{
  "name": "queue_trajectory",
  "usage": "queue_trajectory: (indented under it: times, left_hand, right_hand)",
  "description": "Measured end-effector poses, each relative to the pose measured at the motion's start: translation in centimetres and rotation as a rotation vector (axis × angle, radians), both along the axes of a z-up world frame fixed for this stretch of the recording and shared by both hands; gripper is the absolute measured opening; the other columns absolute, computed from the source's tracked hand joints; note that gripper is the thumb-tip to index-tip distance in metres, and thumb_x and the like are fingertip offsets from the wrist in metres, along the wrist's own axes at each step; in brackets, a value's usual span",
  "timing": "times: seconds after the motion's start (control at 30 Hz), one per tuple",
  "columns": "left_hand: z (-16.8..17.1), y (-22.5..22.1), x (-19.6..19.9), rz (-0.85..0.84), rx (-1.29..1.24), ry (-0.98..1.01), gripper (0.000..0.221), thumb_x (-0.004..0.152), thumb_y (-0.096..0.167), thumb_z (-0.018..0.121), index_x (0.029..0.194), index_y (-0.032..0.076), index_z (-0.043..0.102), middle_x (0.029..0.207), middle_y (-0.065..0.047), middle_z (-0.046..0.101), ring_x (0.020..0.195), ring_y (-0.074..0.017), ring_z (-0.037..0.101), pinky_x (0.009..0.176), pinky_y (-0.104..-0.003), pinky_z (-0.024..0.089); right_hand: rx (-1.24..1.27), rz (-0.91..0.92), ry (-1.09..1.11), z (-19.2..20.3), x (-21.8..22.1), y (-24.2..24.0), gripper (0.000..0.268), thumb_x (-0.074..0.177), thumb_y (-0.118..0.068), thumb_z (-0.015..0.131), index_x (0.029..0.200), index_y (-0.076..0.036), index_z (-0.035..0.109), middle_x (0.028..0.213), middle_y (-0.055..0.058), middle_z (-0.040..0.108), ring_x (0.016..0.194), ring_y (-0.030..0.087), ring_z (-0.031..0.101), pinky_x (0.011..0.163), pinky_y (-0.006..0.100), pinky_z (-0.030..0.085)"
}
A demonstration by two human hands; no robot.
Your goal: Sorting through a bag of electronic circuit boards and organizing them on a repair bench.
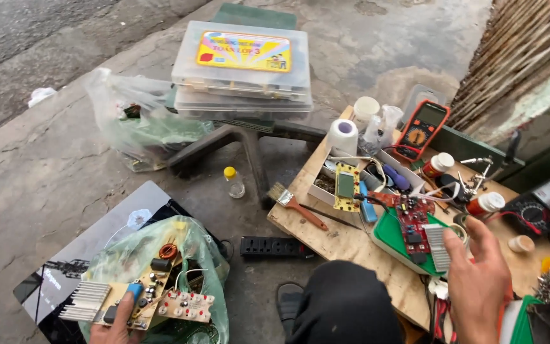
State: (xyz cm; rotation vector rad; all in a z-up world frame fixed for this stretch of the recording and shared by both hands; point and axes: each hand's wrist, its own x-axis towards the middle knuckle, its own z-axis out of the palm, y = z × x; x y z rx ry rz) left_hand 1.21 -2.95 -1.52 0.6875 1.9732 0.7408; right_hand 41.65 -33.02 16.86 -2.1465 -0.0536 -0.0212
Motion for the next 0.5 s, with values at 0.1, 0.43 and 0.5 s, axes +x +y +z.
queue_trajectory:
  times: [0.1, 0.43, 0.5]
  left_hand:
    - [-2.5, -0.3, -2.5, -0.140, 0.279, -0.258, 0.044, 0.097, 0.021, 0.082, 0.137, 0.004, 0.076, 0.129, -0.012, 0.078, 0.112, -0.0220, 0.072, 0.096, -0.038, 0.059]
    - [8.8, -0.7, -4.7, -0.332, -0.177, -0.215, 0.079, 0.083, 0.056, 0.079, 0.151, 0.020, 0.063, 0.137, -0.008, 0.073, 0.124, -0.0273, 0.069, 0.102, -0.039, 0.048]
    - [10.8, -0.3, -4.6, -0.110, -0.238, -0.554, 0.071, 0.092, 0.043, 0.073, 0.159, 0.024, 0.062, 0.169, 0.003, 0.061, 0.159, -0.0180, 0.054, 0.123, -0.047, 0.045]
  right_hand:
    - [0.256, 0.220, -0.348, 2.4, -7.2, 4.2, 0.035, 0.116, 0.002, 0.067, 0.150, 0.009, 0.066, 0.141, 0.020, 0.074, 0.130, 0.021, 0.069, 0.115, 0.030, 0.054]
    - [-0.339, 1.509, 0.449, -9.6, -27.9, 25.2, 0.078, 0.100, -0.046, 0.069, 0.171, -0.028, 0.040, 0.182, 0.001, 0.032, 0.167, 0.028, 0.033, 0.128, 0.056, 0.038]
    - [-0.600, 1.794, 0.109, -13.8, -30.2, 27.0, 0.096, 0.109, -0.035, 0.072, 0.177, -0.021, 0.006, 0.186, 0.008, 0.000, 0.171, 0.035, 0.000, 0.137, 0.063, 0.017]
